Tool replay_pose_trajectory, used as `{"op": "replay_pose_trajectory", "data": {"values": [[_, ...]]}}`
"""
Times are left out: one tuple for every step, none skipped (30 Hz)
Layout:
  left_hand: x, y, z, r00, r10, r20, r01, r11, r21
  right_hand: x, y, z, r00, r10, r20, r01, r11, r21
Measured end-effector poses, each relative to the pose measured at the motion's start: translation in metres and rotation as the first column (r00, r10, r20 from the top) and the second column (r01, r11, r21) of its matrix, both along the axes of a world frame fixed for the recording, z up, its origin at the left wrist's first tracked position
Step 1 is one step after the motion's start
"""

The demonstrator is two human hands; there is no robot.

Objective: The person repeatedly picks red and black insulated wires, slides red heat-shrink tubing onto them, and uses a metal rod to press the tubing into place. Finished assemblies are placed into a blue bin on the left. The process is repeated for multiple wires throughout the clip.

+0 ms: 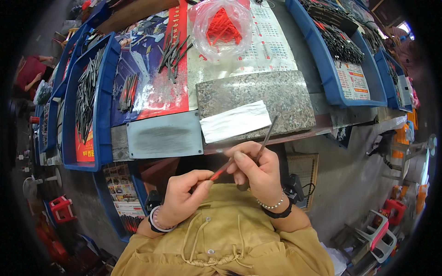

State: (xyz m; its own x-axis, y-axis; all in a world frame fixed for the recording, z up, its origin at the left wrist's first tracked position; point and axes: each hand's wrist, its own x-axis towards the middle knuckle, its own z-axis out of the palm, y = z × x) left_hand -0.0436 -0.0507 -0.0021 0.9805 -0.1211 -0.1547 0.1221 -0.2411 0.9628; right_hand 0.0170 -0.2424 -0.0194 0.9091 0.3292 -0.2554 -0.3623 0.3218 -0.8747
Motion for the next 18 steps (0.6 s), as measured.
{"op": "replay_pose_trajectory", "data": {"values": [[0.0,0.0,-0.001,0.983,0.001,0.184,-0.027,0.99,0.137,0.0,-0.001,-0.001,1.0,-0.008,0.021,0.007,1.0,0.031],[0.001,0.0,-0.003,0.931,-0.038,0.362,-0.063,0.962,0.264,0.0,-0.001,-0.001,0.998,-0.01,0.059,0.007,0.999,0.045],[0.002,0.0,-0.004,0.86,-0.096,0.502,-0.123,0.914,0.386,-0.001,-0.002,-0.002,0.998,-0.008,0.057,0.005,0.999,0.049],[0.002,0.001,-0.004,0.821,-0.103,0.562,-0.153,0.908,0.39,-0.002,-0.003,-0.003,0.998,-0.016,0.066,0.011,0.997,0.071],[0.002,0.001,-0.005,0.79,-0.106,0.604,-0.186,0.898,0.4,-0.003,-0.003,-0.003,0.997,-0.024,0.075,0.017,0.996,0.092],[0.001,0.002,-0.005,0.76,-0.11,0.64,-0.215,0.887,0.408,-0.004,-0.004,-0.004,0.996,-0.017,0.083,0.006,0.992,0.125],[0.001,0.003,-0.005,0.749,-0.107,0.653,-0.231,0.882,0.41,-0.005,-0.004,-0.004,0.997,-0.018,0.077,0.009,0.992,0.124],[0.0,0.003,-0.005,0.74,-0.106,0.664,-0.244,0.878,0.412,-0.006,-0.004,-0.004,0.997,-0.021,0.076,0.011,0.991,0.135],[-0.001,0.004,-0.005,0.728,-0.104,0.677,-0.258,0.874,0.412,-0.007,-0.004,-0.004,0.997,-0.035,0.069,0.024,0.987,0.159],[-0.001,0.005,-0.005,0.714,-0.104,0.692,-0.271,0.871,0.41,-0.007,-0.004,-0.005,0.996,-0.037,0.078,0.023,0.986,0.167],[-0.001,0.005,-0.005,0.699,-0.102,0.708,-0.284,0.869,0.405,-0.007,-0.004,-0.005,0.995,-0.024,0.094,0.008,0.987,0.158],[0.0,0.006,-0.005,0.688,-0.106,0.718,-0.292,0.865,0.408,-0.007,-0.004,-0.005,0.995,-0.024,0.1,0.009,0.988,0.155],[0.0,0.007,-0.006,0.67,-0.112,0.733,-0.301,0.862,0.407,-0.006,-0.003,-0.005,0.994,-0.025,0.106,0.009,0.988,0.152],[0.001,0.008,-0.006,0.658,-0.124,0.743,-0.306,0.857,0.414,-0.006,-0.003,-0.004,0.995,-0.023,0.1,0.007,0.988,0.155],[0.001,0.009,-0.007,0.654,-0.137,0.744,-0.308,0.85,0.428,-0.005,-0.002,-0.004,0.995,-0.021,0.094,0.006,0.987,0.158],[0.002,0.01,-0.007,0.65,-0.134,0.748,-0.306,0.855,0.42,-0.005,-0.002,-0.004,0.996,-0.019,0.092,0.002,0.984,0.176],[0.002,0.01,-0.007,0.654,-0.133,0.744,-0.301,0.858,0.417,-0.005,-0.001,-0.003,0.997,-0.029,0.074,0.017,0.987,0.16],[0.002,0.011,-0.007,0.664,-0.126,0.737,-0.296,0.861,0.414,-0.005,0.001,-0.002,0.997,-0.038,0.06,0.028,0.987,0.158]]}}
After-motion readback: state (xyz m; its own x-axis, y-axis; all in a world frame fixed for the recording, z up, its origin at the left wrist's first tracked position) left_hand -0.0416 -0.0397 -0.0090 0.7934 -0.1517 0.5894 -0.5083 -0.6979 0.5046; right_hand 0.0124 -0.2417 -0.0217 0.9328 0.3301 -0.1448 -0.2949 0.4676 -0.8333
